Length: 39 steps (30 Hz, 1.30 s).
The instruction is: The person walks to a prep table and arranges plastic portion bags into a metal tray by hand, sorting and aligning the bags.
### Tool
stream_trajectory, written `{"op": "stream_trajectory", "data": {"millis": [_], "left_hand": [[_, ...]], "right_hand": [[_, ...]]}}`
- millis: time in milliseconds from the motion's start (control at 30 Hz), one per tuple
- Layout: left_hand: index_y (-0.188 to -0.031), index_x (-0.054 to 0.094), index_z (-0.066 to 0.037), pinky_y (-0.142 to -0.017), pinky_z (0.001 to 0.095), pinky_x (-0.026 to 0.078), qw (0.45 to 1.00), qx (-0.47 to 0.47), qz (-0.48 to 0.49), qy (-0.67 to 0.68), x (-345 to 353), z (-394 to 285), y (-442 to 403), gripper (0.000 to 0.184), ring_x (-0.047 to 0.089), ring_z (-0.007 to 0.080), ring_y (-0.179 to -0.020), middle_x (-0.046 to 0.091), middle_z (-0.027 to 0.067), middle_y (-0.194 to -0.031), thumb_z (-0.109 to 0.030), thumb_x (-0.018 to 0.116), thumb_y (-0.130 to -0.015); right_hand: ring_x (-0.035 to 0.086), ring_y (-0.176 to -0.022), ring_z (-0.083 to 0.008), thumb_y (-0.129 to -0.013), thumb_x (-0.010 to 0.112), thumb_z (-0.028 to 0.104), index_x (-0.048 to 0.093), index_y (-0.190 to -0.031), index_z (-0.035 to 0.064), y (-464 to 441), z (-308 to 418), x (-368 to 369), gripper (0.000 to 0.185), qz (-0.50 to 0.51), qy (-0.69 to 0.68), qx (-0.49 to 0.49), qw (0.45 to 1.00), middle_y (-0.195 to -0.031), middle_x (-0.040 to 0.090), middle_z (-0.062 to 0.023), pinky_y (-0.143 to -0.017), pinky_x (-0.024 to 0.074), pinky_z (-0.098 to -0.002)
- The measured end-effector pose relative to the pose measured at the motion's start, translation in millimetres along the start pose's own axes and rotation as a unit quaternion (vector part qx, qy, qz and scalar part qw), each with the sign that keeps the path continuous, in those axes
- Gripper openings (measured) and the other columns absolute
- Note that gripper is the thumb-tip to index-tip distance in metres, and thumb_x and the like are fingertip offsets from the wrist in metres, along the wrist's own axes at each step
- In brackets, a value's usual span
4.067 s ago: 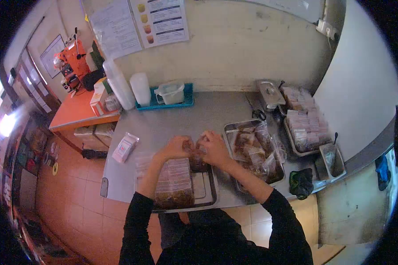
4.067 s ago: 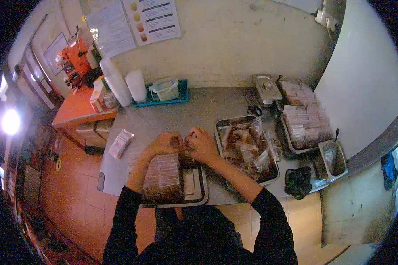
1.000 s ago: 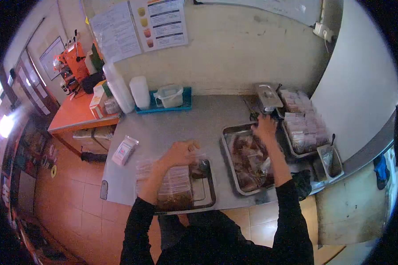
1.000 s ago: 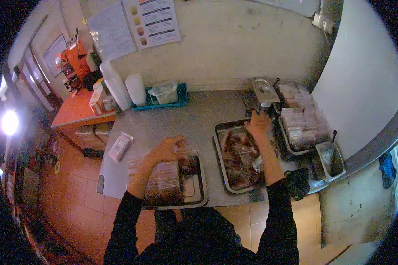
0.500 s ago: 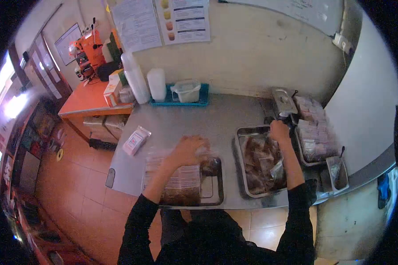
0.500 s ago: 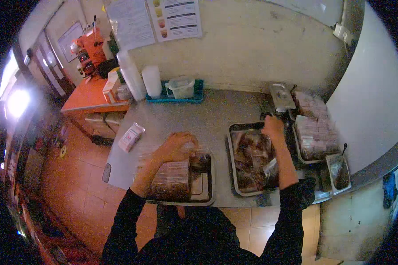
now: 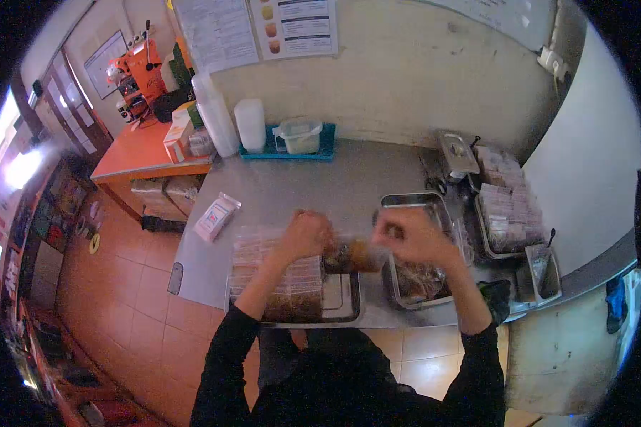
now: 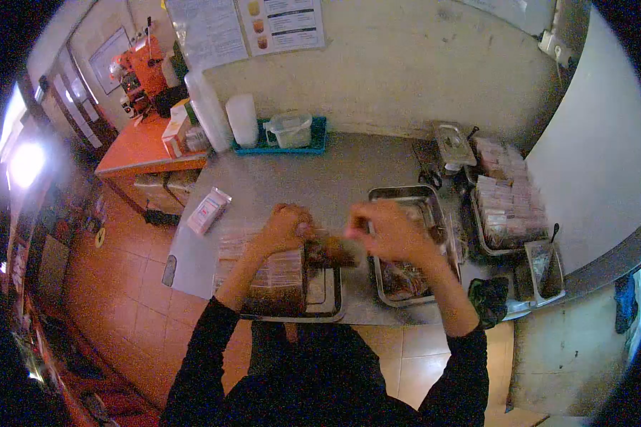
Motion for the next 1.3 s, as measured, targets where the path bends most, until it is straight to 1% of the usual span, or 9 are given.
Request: {"op": "stream_trajectory", "data": {"millis": [233,333,400,633,733,933,1000,1100,1300], "left_hand": [[-0.077,0.072,-0.01,-0.091,0.0487,0.042,0.999,0.031,-0.035,0.021,6,13,-5,0.019,0.064,0.0321,-0.087,0.068,0.0117,-0.082,-0.027,0.067,-0.069],[-0.075,0.073,-0.013,-0.092,0.0458,0.042,0.998,0.045,-0.029,-0.039,6,15,-10,0.02,0.065,0.0318,-0.083,0.068,0.0103,-0.079,-0.031,0.068,-0.069],[-0.075,0.074,-0.015,-0.09,0.0451,0.043,0.997,0.06,-0.049,-0.017,3,14,-9,0.021,0.065,0.0322,-0.082,0.068,0.0104,-0.076,-0.034,0.069,-0.069],[-0.076,0.074,-0.015,-0.087,0.0496,0.045,1.0,0.013,-0.004,-0.009,-3,16,-8,0.018,0.065,0.032,-0.085,0.069,0.0098,-0.078,-0.031,0.066,-0.071],[-0.079,0.073,-0.014,-0.088,0.048,0.046,0.999,0.004,0.031,0.009,-3,16,-9,0.018,0.065,0.0317,-0.084,0.069,0.0096,-0.079,-0.029,0.065,-0.072],[-0.087,0.07,-0.011,-0.087,0.0451,0.047,0.985,-0.004,0.012,0.17,-11,7,-7,0.02,0.067,0.0306,-0.085,0.068,0.0099,-0.078,-0.026,0.069,-0.073],[-0.093,0.068,-0.011,-0.091,0.046,0.045,0.989,0.041,-0.03,0.138,-20,0,-3,0.026,0.065,0.0304,-0.091,0.068,0.0091,-0.092,-0.025,0.072,-0.072],[-0.097,0.065,-0.014,-0.097,0.049,0.038,0.999,0.038,0.018,0.001,-23,-10,7,0.03,0.057,0.0293,-0.11,0.061,0.0064,-0.115,-0.031,0.074,-0.075],[-0.091,0.068,-0.015,-0.1,0.0492,0.034,0.996,0.07,0.002,-0.063,-6,5,9,0.027,0.054,0.0282,-0.113,0.06,0.0038,-0.119,-0.033,0.076,-0.072]], "right_hand": [[0.064,-0.083,-0.0332,-0.08,0.068,0.01,0.063,-0.091,0.0047,-4,-36,107,0.014,0.076,-0.024,-0.046,0.996,-0.087,0.066,-0.0124,-0.075,0.0488,-0.0422],[0.062,-0.088,-0.0345,-0.081,0.066,0.01,0.064,-0.098,0.0057,-7,-55,120,0.017,-0.062,-0.014,-0.118,0.991,-0.088,0.065,-0.0128,-0.08,0.0463,-0.0437],[0.06,-0.104,-0.0319,-0.079,0.066,0.015,0.062,-0.113,0.0086,-10,-66,121,0.035,-0.006,0.08,-0.05,0.996,-0.109,0.065,-0.0128,-0.092,0.0421,-0.047],[0.058,-0.104,-0.0297,-0.078,0.068,0.019,0.062,-0.112,0.0083,-15,-64,123,0.035,-0.054,0.141,-0.134,0.979,-0.107,0.064,-0.0108,-0.093,0.0418,-0.0432],[0.059,-0.092,-0.0292,-0.081,0.069,0.02,0.062,-0.099,0.0055,-14,-57,122,0.024,-0.089,0.191,-0.191,0.959,-0.097,0.063,-0.0096,-0.084,0.0442,-0.0412],[0.058,-0.092,-0.0296,-0.082,0.069,0.022,0.059,-0.096,0.0018,-13,-62,124,0.026,-0.136,0.224,-0.221,0.939,-0.095,0.061,-0.0116,-0.081,0.0462,-0.0408],[0.055,-0.109,-0.0293,-0.08,0.067,0.023,0.06,-0.108,0.0032,-13,-69,128,0.035,-0.044,0.202,-0.177,0.962,-0.108,0.062,-0.0129,-0.097,0.0419,-0.0423],[0.055,-0.111,-0.0311,-0.079,0.068,0.024,0.06,-0.108,0.0029,-11,-68,129,0.037,-0.08,0.23,-0.183,0.953,-0.108,0.062,-0.0135,-0.099,0.0419,-0.0423],[0.054,-0.112,-0.0332,-0.075,0.07,0.025,0.06,-0.105,0.003,-12,-76,133,0.038,-0.063,0.227,-0.169,0.957,-0.112,0.06,-0.0141,-0.096,0.0444,-0.0438]]}}
Point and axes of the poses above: each hand's wrist, its own y-axis away from the middle knuckle, its own x-axis out of the palm, z = x × y, the point moved 3 cm from there along -y, towards the middle knuckle
